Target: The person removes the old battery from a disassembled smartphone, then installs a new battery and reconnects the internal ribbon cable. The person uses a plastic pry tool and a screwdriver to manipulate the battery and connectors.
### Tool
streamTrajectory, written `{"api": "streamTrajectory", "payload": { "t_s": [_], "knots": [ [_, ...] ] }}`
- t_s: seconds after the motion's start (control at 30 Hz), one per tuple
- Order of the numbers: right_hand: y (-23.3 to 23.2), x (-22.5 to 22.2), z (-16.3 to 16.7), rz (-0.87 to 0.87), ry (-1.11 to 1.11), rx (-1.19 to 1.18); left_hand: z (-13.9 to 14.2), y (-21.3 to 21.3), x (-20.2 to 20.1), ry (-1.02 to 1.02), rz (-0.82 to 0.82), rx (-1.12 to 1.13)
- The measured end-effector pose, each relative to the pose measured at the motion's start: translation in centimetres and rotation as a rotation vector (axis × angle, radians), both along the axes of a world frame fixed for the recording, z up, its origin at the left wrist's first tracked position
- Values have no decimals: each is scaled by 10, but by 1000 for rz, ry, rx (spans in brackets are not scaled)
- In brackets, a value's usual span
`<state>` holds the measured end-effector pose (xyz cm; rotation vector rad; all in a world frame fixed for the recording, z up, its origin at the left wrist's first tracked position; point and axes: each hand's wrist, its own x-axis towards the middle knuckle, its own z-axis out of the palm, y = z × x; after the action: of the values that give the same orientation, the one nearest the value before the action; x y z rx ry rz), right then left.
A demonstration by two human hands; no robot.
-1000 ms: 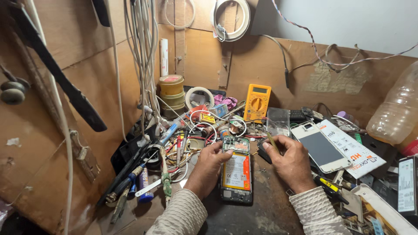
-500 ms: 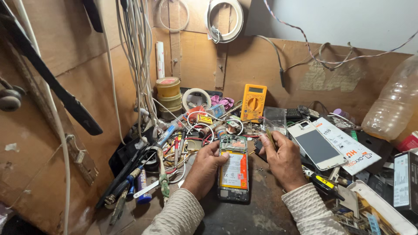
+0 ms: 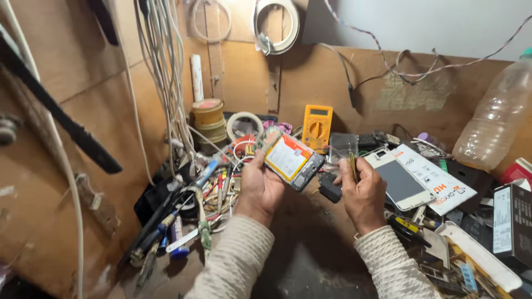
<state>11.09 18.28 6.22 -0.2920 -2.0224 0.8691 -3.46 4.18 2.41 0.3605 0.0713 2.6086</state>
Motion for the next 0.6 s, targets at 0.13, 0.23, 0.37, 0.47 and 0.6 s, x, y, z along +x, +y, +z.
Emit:
{"api": "streamTrajectory", "payload": {
  "t_s": [0.13,0.23,0.37,0.47,0.6],
  "knots": [
    [4,-3,0,33,3,-13,-3,1,15,-33,-101,15],
    [4,-5,-3,42,-61,-133,-3,-3,27,6,-150,-41],
    [5,-6,-7,88,-77,-76,-5,-8,33,27,-115,-179],
    [3,-9,-12,77,-138,-73,-10,-11,31,16,-147,-211],
    [1,-14,-16,123,-119,-107,-19,-7,23,32,-195,-267]
  ]
}}
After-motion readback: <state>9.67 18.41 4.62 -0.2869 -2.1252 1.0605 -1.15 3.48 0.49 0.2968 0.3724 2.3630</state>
